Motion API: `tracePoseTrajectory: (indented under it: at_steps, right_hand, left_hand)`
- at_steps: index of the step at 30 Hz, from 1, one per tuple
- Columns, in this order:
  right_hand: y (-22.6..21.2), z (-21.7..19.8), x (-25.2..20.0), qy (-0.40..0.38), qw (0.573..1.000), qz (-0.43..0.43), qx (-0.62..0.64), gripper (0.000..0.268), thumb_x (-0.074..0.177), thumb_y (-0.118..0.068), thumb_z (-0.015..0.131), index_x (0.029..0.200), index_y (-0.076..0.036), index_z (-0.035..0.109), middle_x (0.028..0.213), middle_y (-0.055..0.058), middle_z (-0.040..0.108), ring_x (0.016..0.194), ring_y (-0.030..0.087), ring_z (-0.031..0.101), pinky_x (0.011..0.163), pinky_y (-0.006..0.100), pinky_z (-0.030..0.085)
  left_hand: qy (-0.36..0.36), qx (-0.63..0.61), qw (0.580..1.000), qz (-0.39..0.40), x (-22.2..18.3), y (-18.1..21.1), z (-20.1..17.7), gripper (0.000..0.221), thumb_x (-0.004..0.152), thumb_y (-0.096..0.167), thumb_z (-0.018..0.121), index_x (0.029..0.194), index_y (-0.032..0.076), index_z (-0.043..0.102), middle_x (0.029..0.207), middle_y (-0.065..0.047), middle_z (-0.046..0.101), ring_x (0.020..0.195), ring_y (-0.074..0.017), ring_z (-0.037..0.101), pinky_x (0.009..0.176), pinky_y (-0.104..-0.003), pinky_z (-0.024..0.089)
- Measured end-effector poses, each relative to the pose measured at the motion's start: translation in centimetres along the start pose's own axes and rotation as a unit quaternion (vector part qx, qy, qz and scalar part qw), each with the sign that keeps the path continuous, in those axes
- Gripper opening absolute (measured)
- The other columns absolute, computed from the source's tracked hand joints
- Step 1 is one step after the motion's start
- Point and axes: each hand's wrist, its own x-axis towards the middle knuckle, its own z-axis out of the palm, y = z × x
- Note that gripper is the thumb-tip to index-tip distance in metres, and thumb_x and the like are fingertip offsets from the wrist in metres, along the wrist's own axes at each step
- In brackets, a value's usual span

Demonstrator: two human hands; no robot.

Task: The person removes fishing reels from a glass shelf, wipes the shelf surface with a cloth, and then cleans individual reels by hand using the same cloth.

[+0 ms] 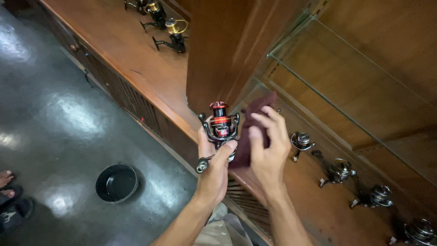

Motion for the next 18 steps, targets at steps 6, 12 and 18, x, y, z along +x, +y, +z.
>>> tracePoseTrajectory:
  at_steps: [6, 12, 18]
  right_hand:
    - [3.7, -3.8, 1.5, 0.132, 0.988, 0.079, 0.003, 0.012, 0.108, -0.011, 0.057, 0.114, -0.005, 0.065, 0.103, 0.011, 0.064, 0.094, 0.023, 0.058, 0.09, 0.036, 0.046]
    - [-4.0, -4.9, 0.4, 0.118, 0.953, 0.179, 0.214, 0.035, 0.105, -0.047, 0.054, 0.106, -0.011, 0.053, 0.098, 0.003, 0.057, 0.085, 0.011, 0.054, 0.079, 0.025, 0.047]
    - [-7.2, -2.4, -1.9, -0.155, 0.987, 0.022, 0.032, 0.031, 0.097, -0.035, 0.06, 0.112, -0.01, 0.069, 0.098, 0.009, 0.06, 0.084, 0.019, 0.062, 0.078, 0.033, 0.05]
  left_hand:
    - [-0.044, 0.122, 0.989, 0.069, 0.1, 1.8, -0.5, 0.08, 0.084, -0.001, 0.068, 0.154, 0.01, 0.031, 0.115, -0.019, 0.062, 0.094, -0.0256, 0.07, 0.078, -0.042, 0.068]
    - [-0.056, 0.398, 0.885, 0.234, 0.6, 4.1, -0.2, 0.074, 0.082, 0.01, 0.067, 0.146, 0.002, 0.032, 0.114, -0.013, 0.059, 0.097, -0.022, 0.062, 0.088, -0.032, 0.054]
    - [-0.069, 0.502, 0.798, 0.326, 1.9, 3.0, -1.2, 0.08, 0.085, 0.004, 0.068, 0.153, 0.001, 0.026, 0.14, -0.022, 0.048, 0.116, -0.0338, 0.06, 0.098, -0.04, 0.051]
